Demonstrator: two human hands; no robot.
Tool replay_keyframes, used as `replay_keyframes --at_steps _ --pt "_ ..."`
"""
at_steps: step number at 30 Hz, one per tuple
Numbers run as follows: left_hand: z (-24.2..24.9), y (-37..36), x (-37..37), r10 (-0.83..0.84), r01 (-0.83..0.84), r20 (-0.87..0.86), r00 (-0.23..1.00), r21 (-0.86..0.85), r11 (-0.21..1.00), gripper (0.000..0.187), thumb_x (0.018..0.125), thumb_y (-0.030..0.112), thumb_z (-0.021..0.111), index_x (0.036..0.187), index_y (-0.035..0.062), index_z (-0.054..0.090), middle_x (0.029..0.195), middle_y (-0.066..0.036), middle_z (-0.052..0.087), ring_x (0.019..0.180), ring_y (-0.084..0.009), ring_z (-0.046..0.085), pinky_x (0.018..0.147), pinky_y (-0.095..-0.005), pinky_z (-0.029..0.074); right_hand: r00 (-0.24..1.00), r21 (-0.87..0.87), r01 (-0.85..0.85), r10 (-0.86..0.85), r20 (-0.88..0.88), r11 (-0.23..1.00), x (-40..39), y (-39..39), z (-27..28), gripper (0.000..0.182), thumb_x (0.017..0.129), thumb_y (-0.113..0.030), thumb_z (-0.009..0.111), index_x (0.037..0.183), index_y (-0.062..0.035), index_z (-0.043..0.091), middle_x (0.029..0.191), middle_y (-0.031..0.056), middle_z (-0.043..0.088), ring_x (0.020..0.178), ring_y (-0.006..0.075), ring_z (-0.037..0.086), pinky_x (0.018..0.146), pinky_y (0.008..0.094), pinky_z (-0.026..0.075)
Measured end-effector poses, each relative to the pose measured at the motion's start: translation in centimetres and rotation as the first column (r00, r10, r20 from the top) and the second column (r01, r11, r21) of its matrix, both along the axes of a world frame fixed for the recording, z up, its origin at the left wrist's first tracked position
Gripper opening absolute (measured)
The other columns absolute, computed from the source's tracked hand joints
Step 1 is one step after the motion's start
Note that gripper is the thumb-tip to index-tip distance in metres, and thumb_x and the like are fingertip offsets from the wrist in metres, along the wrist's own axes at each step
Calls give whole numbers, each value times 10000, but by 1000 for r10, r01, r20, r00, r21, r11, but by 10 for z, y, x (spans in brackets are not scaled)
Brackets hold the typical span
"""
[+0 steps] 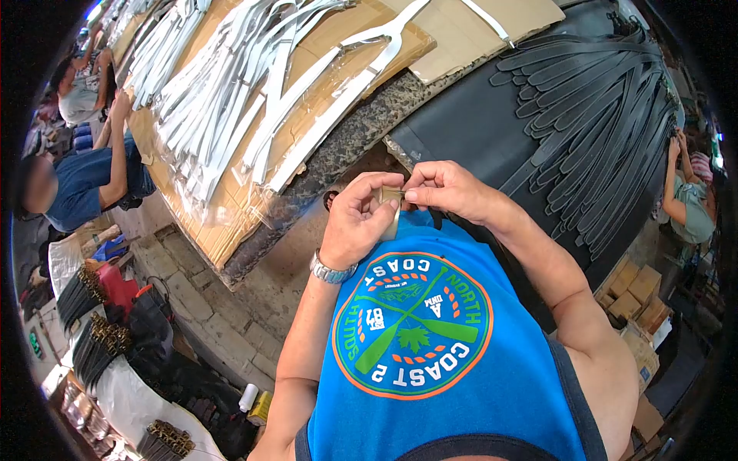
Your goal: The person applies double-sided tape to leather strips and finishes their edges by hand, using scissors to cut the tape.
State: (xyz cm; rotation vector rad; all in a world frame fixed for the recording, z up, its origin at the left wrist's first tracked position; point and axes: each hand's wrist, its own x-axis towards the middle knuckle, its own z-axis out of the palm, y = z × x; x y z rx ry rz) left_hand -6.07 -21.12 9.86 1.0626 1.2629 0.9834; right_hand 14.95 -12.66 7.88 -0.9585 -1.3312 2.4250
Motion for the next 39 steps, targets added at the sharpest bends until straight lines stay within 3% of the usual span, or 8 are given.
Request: replay_keyframes --at_steps 5,9,12,16,19,27,35,39 --pt "12 3 3 11 -9 69 998 -22 1000 360 880 0 643 1239 5 655 1172 -24 617 696 -9 500 599 -183 411 989 36 -66 61 136 997 5 3 22 212 975 -226 657 1022 -20 648 932 27 682 801 56 589 705 216 486" --pt "12 5 -2 -51 51 18 999 -4 999 458 877 -30 635 1331 11 596 1223 -42 607 709 -4 519 605 -171 423 987 151 117 -132 96 982 19 0 13 296 973 -251 651 1139 -6 640 990 26 678 866 63 599 737 232 499" --pt "11 7 6 29 -14 219 975 -67 998 608 866 -53 620 1450 23 468 1249 -76 607 697 -7 526 602 -169 436 968 204 232 -246 48 951 11 1 14 369 958 -265 669 1213 2 649 984 45 696 872 94 631 700 261 519" --pt "14 12 6 -42 51 143 989 -56 997 779 852 -64 599 1552 49 276 1250 -127 610 655 -18 530 590 -174 457 974 156 185 -201 99 970 -2 7 11 287 934 -247 681 1108 -20 699 873 36 696 776 82 624 618 258 505" --pt "14 13 4 -73 80 104 992 -60 995 787 853 -67 596 1557 47 263 1251 -130 608 661 -22 543 593 -179 463 982 132 91 -111 154 987 -6 14 16 213 981 -140 618 1120 21 629 955 120 692 760 188 717 662 289 575" --pt "18 13 9 -91 103 135 987 -82 991 834 844 -82 602 1578 90 245 1179 -119 634 702 -30 525 607 -188 445 989 146 56 -75 124 988 -5 15 -1 137 973 -160 650 963 -26 620 891 60 657 727 138 681 643 262 537" --pt "15 18 7 -179 178 -53 982 -15 984 861 816 -96 587 1582 100 245 1169 -105 655 649 -14 481 589 -184 421 985 -27 144 -141 95 989 -1 11 -3 146 983 -137 625 1015 3 647 915 75 672 794 153 690 701 287 549" --pt "7 16 8 -130 133 -58 990 57 989 850 799 -80 572 1575 94 271 1113 -60 701 584 -18 460 554 -193 407 991 93 77 -87 106 993 4 14 0 160 981 -128 619 1022 23 654 903 97 704 840 160 701 744 282 553"
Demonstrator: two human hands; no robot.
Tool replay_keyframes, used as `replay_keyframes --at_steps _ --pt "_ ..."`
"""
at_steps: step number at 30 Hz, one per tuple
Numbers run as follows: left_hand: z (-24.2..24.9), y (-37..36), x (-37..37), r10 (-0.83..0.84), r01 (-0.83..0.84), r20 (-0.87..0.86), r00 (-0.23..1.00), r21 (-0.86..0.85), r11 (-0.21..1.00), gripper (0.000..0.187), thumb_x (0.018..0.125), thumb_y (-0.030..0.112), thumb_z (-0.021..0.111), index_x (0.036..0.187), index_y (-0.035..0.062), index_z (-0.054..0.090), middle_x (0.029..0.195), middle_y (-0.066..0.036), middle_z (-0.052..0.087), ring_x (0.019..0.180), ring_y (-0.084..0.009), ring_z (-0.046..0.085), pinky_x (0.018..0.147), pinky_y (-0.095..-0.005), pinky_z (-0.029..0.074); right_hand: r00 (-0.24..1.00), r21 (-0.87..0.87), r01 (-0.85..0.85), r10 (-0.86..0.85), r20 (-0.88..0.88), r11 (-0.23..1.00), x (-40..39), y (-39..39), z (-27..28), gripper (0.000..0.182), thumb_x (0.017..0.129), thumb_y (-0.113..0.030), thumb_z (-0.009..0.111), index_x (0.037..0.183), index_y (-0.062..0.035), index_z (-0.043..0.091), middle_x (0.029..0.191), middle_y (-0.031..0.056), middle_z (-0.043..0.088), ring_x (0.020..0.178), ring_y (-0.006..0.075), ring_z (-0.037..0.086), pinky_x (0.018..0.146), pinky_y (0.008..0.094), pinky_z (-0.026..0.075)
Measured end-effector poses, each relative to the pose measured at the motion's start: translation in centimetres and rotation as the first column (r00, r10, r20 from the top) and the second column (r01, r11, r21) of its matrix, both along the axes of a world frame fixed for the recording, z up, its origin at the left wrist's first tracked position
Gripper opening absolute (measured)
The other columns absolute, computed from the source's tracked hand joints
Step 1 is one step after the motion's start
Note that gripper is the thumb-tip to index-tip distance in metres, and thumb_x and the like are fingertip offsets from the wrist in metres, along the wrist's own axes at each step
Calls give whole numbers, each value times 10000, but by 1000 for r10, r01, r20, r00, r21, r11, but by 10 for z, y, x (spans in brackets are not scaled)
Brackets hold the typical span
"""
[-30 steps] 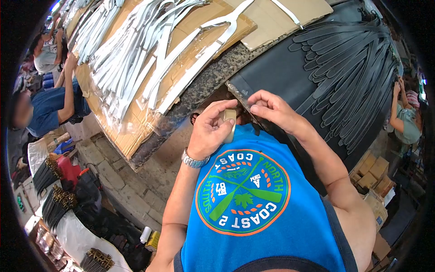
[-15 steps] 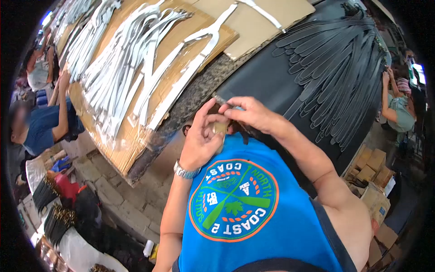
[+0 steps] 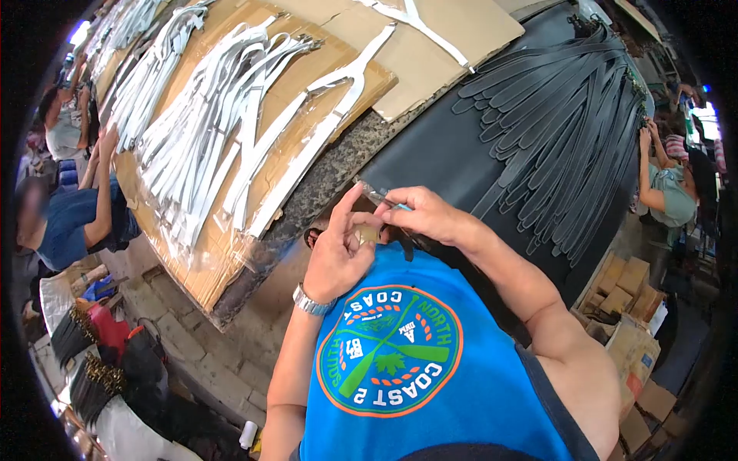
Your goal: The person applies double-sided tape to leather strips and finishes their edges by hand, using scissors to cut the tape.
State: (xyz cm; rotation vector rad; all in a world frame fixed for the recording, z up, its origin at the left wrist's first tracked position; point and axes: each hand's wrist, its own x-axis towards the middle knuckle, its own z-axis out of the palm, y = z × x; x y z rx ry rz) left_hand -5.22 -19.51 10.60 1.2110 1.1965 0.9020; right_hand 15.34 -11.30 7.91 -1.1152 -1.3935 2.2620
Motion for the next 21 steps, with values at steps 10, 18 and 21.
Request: replay_keyframes --at_steps 10,18,21 --pt "0 -1 0 -7 7 -23 1000 -1 1000 849 787 -72 574 1566 83 274 1120 -65 695 570 -27 448 559 -209 419 991 239 -72 43 126 968 0 2 10 115 964 -87 600 974 26 624 866 80 679 819 158 714 692 277 546" --pt "9 -2 -1 51 -39 145 988 -90 995 846 803 -121 540 1572 83 251 1217 -103 660 594 10 446 539 -173 389 998 300 46 -60 38 953 -7 -8 18 122 984 -59 589 1050 43 606 942 97 683 818 179 726 676 280 565" --pt "8 -3 -2 36 -29 103 994 -66 997 845 806 -124 534 1573 86 248 1218 -106 660 593 12 446 534 -170 385 999 185 39 -41 7 982 -7 -4 14 111 989 -59 587 1032 42 607 943 91 681 802 178 724 677 278 569"
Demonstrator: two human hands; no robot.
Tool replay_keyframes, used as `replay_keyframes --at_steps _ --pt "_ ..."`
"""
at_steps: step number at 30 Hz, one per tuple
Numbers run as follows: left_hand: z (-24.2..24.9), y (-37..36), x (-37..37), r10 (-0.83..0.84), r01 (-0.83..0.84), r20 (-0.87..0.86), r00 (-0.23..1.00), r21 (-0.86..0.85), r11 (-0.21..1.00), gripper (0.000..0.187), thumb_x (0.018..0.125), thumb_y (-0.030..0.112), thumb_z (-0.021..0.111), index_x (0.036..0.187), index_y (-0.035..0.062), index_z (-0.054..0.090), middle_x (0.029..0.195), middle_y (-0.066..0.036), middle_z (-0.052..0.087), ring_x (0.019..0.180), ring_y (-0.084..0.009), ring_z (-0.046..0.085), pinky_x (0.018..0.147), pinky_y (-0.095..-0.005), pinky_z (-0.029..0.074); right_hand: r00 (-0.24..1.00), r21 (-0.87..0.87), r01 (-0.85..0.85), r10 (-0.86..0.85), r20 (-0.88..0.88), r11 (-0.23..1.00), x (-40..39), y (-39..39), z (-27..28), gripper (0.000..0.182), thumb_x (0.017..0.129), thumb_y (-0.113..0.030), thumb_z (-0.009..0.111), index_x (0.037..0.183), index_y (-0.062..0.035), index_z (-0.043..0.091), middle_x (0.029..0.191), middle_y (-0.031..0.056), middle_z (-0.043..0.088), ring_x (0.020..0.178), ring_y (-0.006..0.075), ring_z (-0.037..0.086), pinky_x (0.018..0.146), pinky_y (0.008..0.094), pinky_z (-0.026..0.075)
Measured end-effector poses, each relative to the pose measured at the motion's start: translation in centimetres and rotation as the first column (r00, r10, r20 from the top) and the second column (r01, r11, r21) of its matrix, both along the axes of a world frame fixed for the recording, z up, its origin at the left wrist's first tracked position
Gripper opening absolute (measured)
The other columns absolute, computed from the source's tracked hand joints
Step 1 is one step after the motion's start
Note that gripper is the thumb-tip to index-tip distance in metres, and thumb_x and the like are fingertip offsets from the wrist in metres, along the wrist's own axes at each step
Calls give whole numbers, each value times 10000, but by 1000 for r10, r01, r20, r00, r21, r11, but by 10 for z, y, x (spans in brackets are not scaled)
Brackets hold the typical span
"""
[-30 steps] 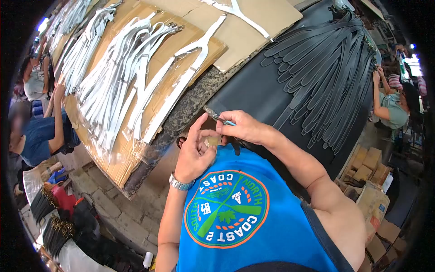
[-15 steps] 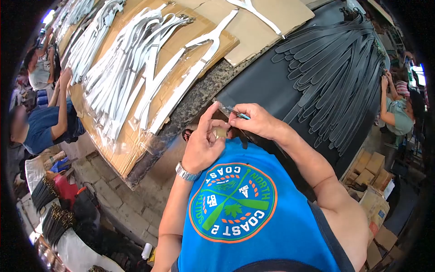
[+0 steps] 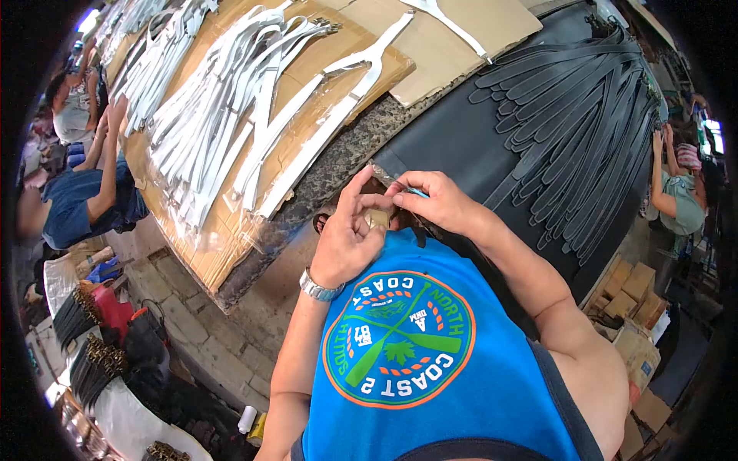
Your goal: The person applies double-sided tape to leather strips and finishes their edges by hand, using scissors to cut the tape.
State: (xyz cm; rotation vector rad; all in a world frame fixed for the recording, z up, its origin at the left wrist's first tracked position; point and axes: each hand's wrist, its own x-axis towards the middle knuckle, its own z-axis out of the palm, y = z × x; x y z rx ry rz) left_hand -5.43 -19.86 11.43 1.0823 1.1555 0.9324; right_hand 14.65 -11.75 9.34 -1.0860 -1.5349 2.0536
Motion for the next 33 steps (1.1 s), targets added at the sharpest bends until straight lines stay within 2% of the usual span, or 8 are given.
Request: replay_keyframes --at_steps 11,14,19,22,25,26,27,33 --pt "-1 -1 3 -50 58 -211 976 33 998 871 764 -59 588 1564 91 276 1150 -68 699 583 -40 480 573 -221 438 971 290 -83 12 239 953 0 -3 5 78 940 -60 606 953 17 612 812 50 662 760 150 720 646 283 548" --pt "1 1 6 -43 52 -220 975 34 998 871 762 -47 594 1563 98 283 1157 -71 696 622 -59 522 605 -232 462 985 190 20 -53 167 982 0 -9 -5 227 862 -202 648 974 -6 666 822 162 699 765 215 692 684 373 533" --pt "-6 1 1 -17 15 -196 981 -11 1000 860 798 -73 576 1578 110 264 1227 -120 618 706 -34 475 633 -193 431 970 291 119 -174 171 949 11 6 1 212 901 -212 672 978 -15 668 828 173 683 793 215 679 731 364 528" --pt "-8 -1 0 40 -46 -124 991 -45 998 836 817 -70 592 1572 93 272 1235 -134 605 651 -37 515 591 -198 455 911 524 274 -392 127 806 37 52 -16 199 925 -220 677 925 -21 663 867 0 657 864 71 575 773 279 480" --pt "-7 -2 0 62 -69 -108 992 -62 996 832 829 -79 591 1573 87 258 1251 -147 587 633 -41 522 570 -197 459 756 389 563 -645 114 729 79 116 -57 206 858 -251 714 931 -59 699 874 24 672 848 118 598 789 294 492" --pt "-7 -2 0 66 -73 -103 992 -67 995 833 831 -81 591 1574 86 252 1254 -151 583 626 -45 526 564 -199 462 698 299 652 -706 120 696 92 136 -67 189 858 -251 724 906 -73 683 779 4 613 726 85 546 660 272 456" --pt "-8 -3 -1 61 -67 -103 993 -63 996 834 832 -80 589 1574 87 247 1258 -154 579 620 -49 532 555 -200 463 657 189 730 -751 71 657 100 152 -64 188 870 -253 746 865 -125 608 667 -70 484 519 29 385 445 231 263" --pt "1 0 -2 63 -69 -74 995 -88 994 842 838 -110 559 1580 82 209 1264 -173 541 602 -63 561 511 -202 462 699 160 671 -690 186 724 118 204 -92 143 869 -208 703 846 -114 597 660 -58 468 531 61 386 463 264 277"
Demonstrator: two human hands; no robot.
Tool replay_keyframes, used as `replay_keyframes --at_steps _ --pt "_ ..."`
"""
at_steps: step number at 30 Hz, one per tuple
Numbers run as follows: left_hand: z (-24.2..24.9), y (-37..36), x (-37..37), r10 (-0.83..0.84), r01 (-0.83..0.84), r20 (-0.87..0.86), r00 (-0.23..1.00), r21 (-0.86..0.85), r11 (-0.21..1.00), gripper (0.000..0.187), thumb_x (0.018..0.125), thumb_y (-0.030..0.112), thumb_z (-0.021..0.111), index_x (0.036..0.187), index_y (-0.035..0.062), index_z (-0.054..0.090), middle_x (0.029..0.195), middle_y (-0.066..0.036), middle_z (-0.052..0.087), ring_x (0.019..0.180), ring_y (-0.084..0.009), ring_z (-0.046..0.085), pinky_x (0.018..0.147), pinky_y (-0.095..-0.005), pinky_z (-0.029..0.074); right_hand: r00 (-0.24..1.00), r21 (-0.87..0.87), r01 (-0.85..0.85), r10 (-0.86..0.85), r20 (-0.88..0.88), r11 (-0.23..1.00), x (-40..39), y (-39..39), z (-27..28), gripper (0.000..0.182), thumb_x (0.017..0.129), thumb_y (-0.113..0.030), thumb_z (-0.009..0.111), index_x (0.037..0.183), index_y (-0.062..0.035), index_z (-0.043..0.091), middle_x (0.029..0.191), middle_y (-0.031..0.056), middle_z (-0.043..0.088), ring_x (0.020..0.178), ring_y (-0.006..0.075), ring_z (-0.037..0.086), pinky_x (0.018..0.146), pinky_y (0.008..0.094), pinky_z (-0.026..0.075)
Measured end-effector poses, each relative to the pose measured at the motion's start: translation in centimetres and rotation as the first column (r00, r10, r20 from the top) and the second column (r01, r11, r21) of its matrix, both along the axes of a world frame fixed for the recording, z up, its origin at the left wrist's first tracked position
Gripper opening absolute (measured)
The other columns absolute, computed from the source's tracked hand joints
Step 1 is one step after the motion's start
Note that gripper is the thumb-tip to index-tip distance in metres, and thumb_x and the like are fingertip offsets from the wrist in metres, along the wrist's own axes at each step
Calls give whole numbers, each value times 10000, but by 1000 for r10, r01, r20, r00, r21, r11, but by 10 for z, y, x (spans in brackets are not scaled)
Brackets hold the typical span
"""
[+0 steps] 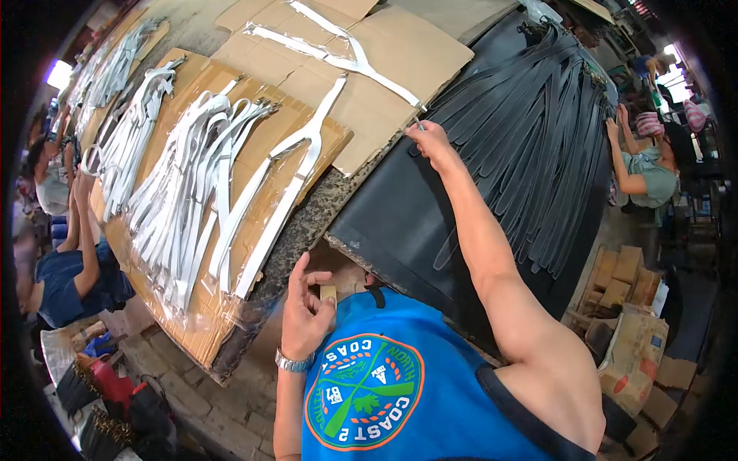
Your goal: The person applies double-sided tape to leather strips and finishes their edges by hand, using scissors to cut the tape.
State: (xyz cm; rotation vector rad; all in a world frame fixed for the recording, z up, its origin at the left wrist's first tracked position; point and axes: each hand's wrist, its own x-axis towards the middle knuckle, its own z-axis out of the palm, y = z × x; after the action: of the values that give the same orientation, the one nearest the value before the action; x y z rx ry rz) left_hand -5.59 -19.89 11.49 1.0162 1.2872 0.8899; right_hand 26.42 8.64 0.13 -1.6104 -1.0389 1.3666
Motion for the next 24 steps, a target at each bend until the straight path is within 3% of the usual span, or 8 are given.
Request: replay_keyframes --at_steps 2,5,8,11,14,17,23,24 --pt "-2 -1 0 14 -13 25 1000 -5 1000 844 839 -119 555 1581 80 203 1261 -174 533 617 -61 567 523 -200 465 996 -40 -59 61 62 997 -4 9 -14 161 851 -208 721 862 -63 653 694 -22 554 573 91 467 501 294 359" --pt "-6 -5 -2 26 -26 33 999 -9 1000 843 840 -118 557 1581 80 207 1232 -167 542 664 -63 574 573 -202 477 983 0 -142 141 117 990 -12 19 -25 144 860 -203 687 811 -113 586 624 -59 426 523 68 371 448 270 252" --pt "-15 -6 -5 21 -22 9 1000 36 999 840 840 -111 566 1581 81 220 1196 -158 563 716 -64 565 644 -210 485 964 -42 -162 167 208 986 -15 30 -31 139 852 -204 690 818 -97 609 613 -44 433 518 92 386 453 293 275" --pt "-17 -7 -5 36 -36 8 999 48 998 836 837 -102 576 1579 77 233 1173 -152 580 805 -82 565 712 -223 486 950 -137 -205 230 210 969 -15 39 -33 227 794 -159 711 923 27 700 821 77 678 772 186 615 704 357 481" --pt "-2 -5 -5 23 -23 -32 999 -16 1000 837 836 -95 582 1579 70 235 1179 -152 582 875 -97 566 738 -225 483 924 -19 -258 252 288 966 -15 50 -54 156 821 -194 692 787 -55 630 637 -5 512 542 104 432 481 310 325" --pt "2 -4 -5 12 -14 -40 999 -43 999 839 836 -90 584 1581 66 230 1191 -152 579 878 -96 564 729 -219 480 861 -132 -275 305 406 952 -12 61 -61 298 755 -208 714 934 31 707 853 165 705 815 272 661 756 405 504" --pt "-4 -6 -5 33 -33 -15 999 6 999 843 835 -95 581 1582 69 227 1212 -156 573 773 -68 553 691 -202 475 765 -83 -342 329 553 936 -9 62 -60 385 767 -257 680 1014 37 712 1042 267 711 1003 371 688 863 428 517" --pt "-1 -5 -5 26 -26 -32 999 1 1000 844 834 -97 580 1582 68 226 1214 -157 572 766 -66 555 687 -201 475 779 -44 -320 289 557 946 -9 59 -63 348 771 -245 692 978 33 709 952 208 697 906 311 661 797 406 502"
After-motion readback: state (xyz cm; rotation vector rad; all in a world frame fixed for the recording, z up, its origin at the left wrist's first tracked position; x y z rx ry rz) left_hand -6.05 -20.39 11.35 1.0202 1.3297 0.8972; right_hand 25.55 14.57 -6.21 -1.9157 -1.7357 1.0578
